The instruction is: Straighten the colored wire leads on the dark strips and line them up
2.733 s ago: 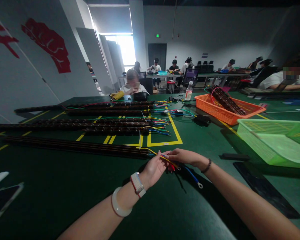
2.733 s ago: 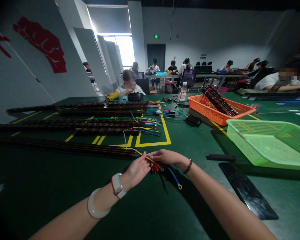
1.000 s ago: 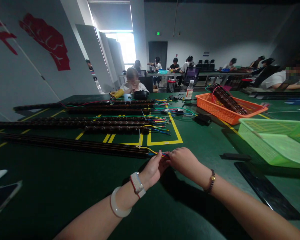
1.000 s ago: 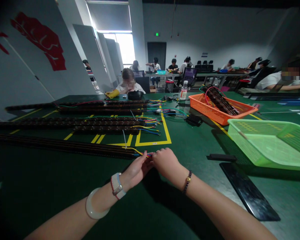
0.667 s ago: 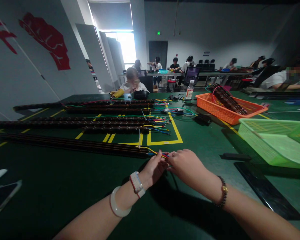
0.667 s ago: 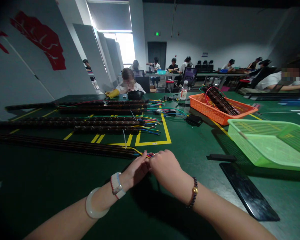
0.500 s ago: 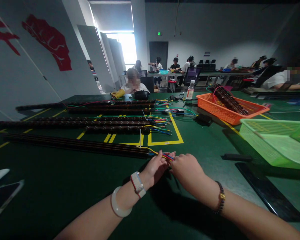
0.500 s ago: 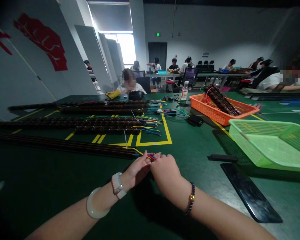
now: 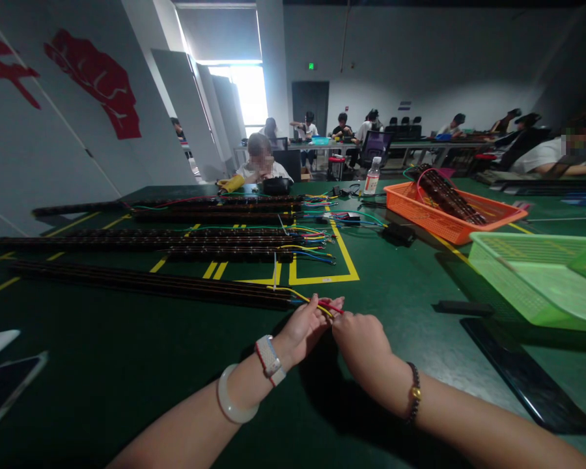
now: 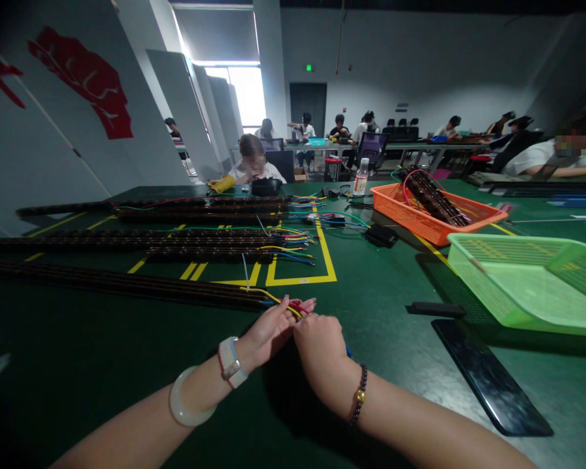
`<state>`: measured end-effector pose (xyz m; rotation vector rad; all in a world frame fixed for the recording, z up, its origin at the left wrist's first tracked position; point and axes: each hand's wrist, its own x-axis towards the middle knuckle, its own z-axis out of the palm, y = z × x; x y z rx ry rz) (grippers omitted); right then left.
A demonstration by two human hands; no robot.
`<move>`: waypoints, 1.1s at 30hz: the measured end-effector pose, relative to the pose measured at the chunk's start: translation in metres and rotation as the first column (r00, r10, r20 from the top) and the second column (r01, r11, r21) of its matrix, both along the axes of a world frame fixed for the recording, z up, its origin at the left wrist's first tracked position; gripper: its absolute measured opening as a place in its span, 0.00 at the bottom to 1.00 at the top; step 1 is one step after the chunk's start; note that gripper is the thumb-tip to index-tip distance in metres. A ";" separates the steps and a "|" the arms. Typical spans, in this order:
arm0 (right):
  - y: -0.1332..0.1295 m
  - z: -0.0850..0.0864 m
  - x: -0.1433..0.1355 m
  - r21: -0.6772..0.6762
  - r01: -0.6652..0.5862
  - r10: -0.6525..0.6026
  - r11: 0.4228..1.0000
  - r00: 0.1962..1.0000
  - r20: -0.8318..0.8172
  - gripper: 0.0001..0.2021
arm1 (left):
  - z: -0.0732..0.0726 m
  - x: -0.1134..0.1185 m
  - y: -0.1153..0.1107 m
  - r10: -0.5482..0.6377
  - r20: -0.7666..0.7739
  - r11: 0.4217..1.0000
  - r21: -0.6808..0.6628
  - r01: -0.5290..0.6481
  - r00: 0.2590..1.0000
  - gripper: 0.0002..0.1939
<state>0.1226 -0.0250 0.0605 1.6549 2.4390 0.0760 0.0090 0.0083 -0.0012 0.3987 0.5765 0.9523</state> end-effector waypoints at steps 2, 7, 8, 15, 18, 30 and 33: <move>-0.003 0.002 0.000 -0.007 -0.010 0.010 1.000 1.000 -0.010 0.10 | 0.001 0.001 -0.001 0.030 0.005 0.999 -0.015 -0.030 1.000 0.15; -0.008 0.015 0.003 0.073 -0.073 0.076 0.995 0.996 -0.040 0.10 | 0.005 0.002 -0.004 0.029 -0.071 0.999 -0.032 -0.031 0.997 0.16; -0.006 0.019 0.005 0.082 -0.070 0.074 0.994 0.996 -0.042 0.09 | 0.005 0.002 -0.005 0.043 -0.077 0.999 -0.025 -0.045 0.996 0.17; 0.038 0.022 0.037 0.291 0.010 0.022 0.957 0.994 -0.105 0.06 | 0.000 0.005 -0.003 0.158 -0.070 0.986 -0.035 -0.160 0.985 0.15; 0.068 0.003 0.050 0.309 0.010 0.041 0.951 0.987 -0.158 0.07 | -0.002 0.005 -0.002 0.160 -0.068 0.987 0.003 -0.160 0.985 0.13; 0.110 -0.056 0.074 0.332 -0.221 0.311 0.917 0.917 -0.249 0.10 | 0.005 0.002 -0.002 0.091 -0.051 0.996 0.004 -0.091 0.995 0.13; 0.109 -0.050 0.074 0.270 -0.283 0.347 0.920 0.908 -0.235 0.13 | 0.002 0.001 -0.001 0.076 -0.031 0.997 0.015 -0.075 0.997 0.13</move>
